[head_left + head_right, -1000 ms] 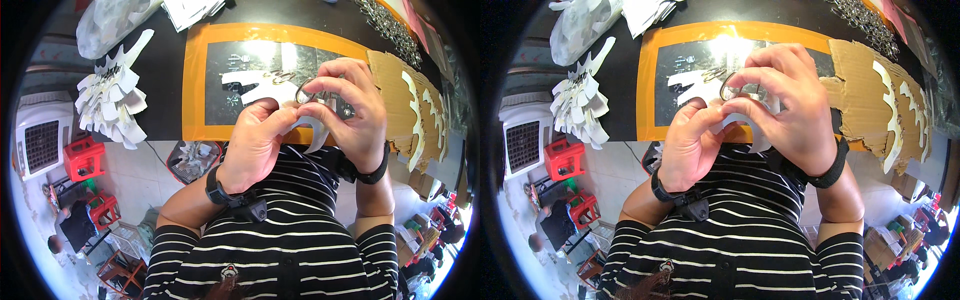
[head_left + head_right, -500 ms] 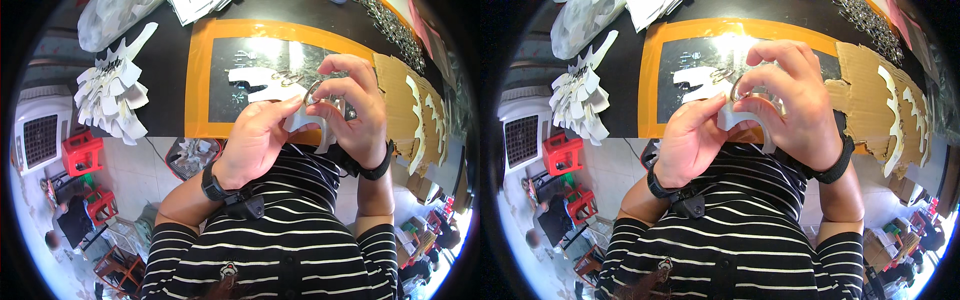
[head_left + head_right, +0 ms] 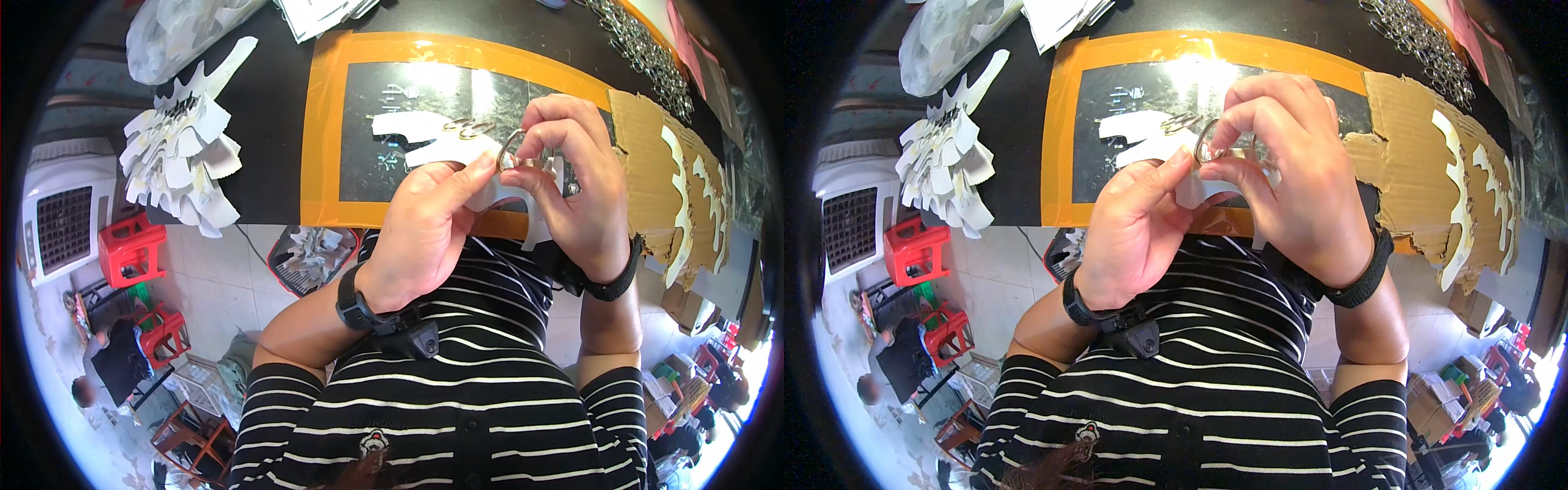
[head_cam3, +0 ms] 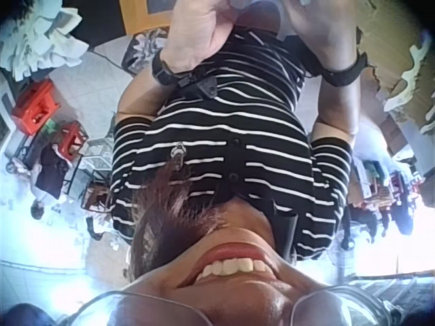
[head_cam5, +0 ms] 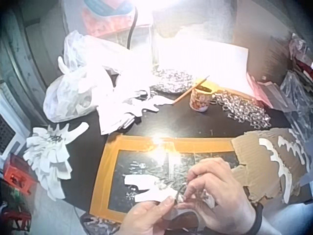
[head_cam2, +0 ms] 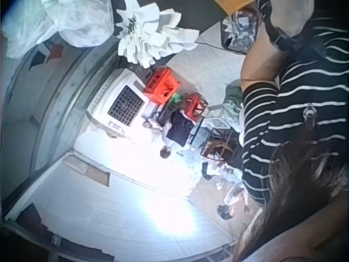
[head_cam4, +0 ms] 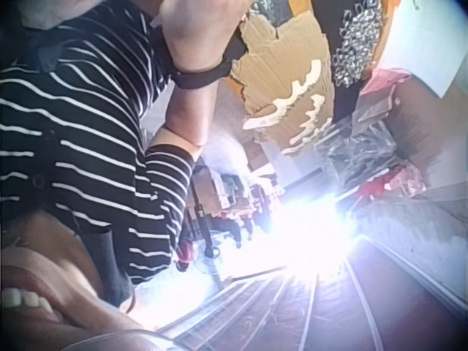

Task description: Manually attaching metal lace hooks to white shoe upper components.

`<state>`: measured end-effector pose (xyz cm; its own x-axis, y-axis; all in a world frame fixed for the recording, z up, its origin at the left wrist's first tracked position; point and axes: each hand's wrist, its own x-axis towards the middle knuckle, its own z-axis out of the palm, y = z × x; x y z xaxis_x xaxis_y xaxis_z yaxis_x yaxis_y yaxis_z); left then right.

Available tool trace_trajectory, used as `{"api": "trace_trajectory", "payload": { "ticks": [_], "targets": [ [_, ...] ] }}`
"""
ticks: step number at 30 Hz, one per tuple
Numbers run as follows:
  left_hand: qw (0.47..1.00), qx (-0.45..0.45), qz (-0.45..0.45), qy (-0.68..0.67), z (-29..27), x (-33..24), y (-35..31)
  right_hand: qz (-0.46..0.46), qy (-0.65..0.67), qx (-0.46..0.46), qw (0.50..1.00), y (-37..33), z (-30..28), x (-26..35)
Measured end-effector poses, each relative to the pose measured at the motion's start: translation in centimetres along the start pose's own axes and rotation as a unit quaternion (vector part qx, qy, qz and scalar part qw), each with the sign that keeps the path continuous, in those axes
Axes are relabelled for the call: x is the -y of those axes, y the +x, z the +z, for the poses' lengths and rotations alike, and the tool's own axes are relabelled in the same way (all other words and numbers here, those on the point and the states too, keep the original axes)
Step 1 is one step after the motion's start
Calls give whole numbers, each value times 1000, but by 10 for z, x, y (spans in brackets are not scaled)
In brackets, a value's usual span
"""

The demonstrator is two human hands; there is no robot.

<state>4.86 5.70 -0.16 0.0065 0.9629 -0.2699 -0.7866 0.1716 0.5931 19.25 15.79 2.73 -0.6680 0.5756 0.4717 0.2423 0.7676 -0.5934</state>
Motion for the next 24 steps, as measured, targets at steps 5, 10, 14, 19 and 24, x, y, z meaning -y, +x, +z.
{"api": "trace_trajectory", "payload": {
  "ticks": [5,10,14,19,24],
  "targets": [
    [999,7,-1,-44,-2,0,2,-33,-28,30,999,3,-7,4],
    [997,-13,32,-76,2,5,5,-66,-73,-6,995,-2,-2,3],
    [995,4,69,-70,9,9,5,-61,-48,-22,997,-5,0,1],
    [994,33,90,-54,9,8,8,-47,-60,-47,996,-2,2,7],
    [994,-4,109,-27,19,11,10,-81,-125,-63,987,-4,5,3]
  ]
}}
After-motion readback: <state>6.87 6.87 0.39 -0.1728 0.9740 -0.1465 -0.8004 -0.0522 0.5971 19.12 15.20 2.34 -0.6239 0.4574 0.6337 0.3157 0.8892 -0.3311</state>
